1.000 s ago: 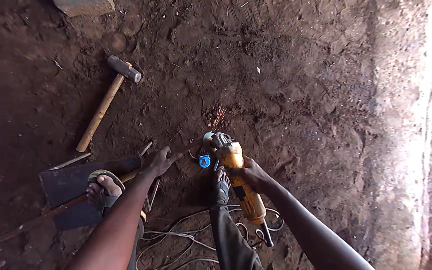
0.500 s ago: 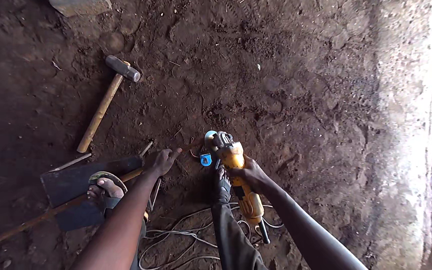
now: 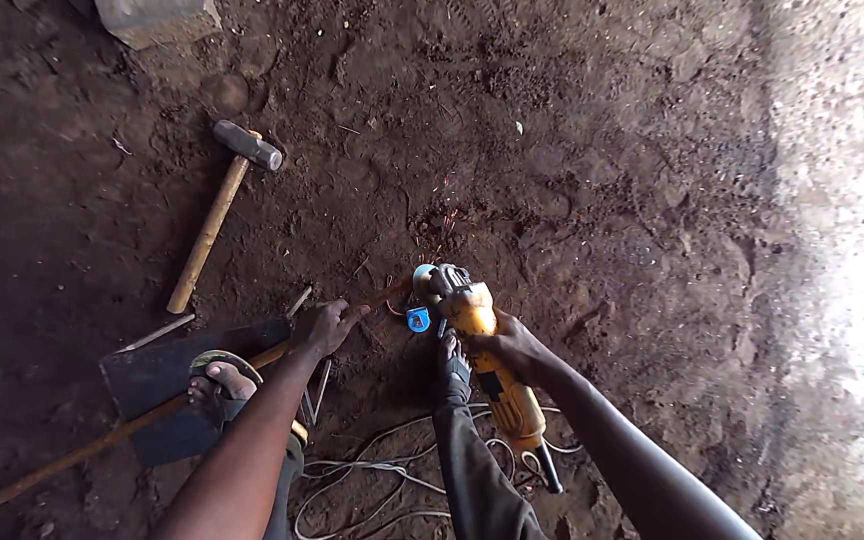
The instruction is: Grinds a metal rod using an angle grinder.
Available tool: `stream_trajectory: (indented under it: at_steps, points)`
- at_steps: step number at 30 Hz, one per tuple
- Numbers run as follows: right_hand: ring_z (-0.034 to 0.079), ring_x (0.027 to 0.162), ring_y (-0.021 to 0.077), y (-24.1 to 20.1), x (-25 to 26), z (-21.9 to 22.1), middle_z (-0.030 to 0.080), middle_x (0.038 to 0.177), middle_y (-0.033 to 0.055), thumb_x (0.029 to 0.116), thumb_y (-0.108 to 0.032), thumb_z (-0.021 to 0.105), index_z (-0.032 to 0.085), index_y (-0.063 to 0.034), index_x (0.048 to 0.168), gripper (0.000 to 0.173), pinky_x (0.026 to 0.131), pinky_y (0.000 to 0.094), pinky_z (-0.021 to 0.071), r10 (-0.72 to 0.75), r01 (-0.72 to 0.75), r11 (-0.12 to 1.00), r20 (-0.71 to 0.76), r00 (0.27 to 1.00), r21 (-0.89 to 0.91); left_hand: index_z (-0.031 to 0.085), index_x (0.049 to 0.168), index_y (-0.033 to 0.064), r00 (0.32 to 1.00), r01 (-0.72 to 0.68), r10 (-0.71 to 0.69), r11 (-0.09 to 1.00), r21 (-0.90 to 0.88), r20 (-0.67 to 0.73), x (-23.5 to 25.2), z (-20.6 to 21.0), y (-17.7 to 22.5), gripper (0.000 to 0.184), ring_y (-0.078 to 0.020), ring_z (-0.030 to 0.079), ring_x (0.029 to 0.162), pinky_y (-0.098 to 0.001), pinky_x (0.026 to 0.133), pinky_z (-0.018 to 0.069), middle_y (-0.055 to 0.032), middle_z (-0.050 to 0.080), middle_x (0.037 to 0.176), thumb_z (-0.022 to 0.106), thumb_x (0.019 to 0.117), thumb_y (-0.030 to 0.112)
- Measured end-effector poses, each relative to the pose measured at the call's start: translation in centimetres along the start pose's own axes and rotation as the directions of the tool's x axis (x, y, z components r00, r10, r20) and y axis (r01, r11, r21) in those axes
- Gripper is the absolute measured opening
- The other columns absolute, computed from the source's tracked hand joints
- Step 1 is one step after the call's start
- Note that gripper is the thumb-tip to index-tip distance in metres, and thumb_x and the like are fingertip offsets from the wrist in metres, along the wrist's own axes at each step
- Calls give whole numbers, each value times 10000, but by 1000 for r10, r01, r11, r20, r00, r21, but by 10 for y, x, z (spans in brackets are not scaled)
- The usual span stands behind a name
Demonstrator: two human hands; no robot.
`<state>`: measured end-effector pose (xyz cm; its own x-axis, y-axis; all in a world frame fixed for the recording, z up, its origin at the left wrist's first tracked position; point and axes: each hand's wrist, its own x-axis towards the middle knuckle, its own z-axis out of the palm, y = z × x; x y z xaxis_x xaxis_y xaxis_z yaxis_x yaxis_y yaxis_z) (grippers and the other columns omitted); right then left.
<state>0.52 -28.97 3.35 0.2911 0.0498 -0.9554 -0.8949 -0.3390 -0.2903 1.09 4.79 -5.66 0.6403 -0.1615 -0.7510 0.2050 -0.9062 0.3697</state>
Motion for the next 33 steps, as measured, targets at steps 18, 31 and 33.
stream_trajectory:
  at_steps: [18, 31, 33]
  points:
    - [698, 670, 182, -39, 11, -48, 687, 799, 98, 947, -345, 565, 617, -94, 1043, 274, 604, 345, 611, 246, -296, 951, 365, 898, 86, 706, 913, -6, 878, -137, 160, 987, 84, -452, -14, 50, -3, 548, -353, 718, 831, -535, 744, 589, -169, 707, 919, 676, 944, 541]
    - [703, 920, 211, -8, -15, -33, 700, 1041, 83, 678, -317, 894, 581, -137, 1298, 717, 836, 450, 583, -28, 54, 879, 63, 998, -475, 707, 1016, 15, 992, 4, 4, 998, 64, -127, -14, 19, 9, 632, -364, 721, 918, -554, 826, 562, -179, 724, 933, 499, 1014, 611]
    - [715, 893, 178, 10, -20, -30, 711, 1009, 53, 654, -346, 875, 598, -146, 1249, 687, 818, 415, 598, -24, 34, 920, 32, 999, -390, 695, 1037, 58, 996, 81, -83, 995, 62, 33, -8, 4, 12, 676, -355, 710, 916, -567, 827, 545, -165, 711, 894, 409, 1012, 671]
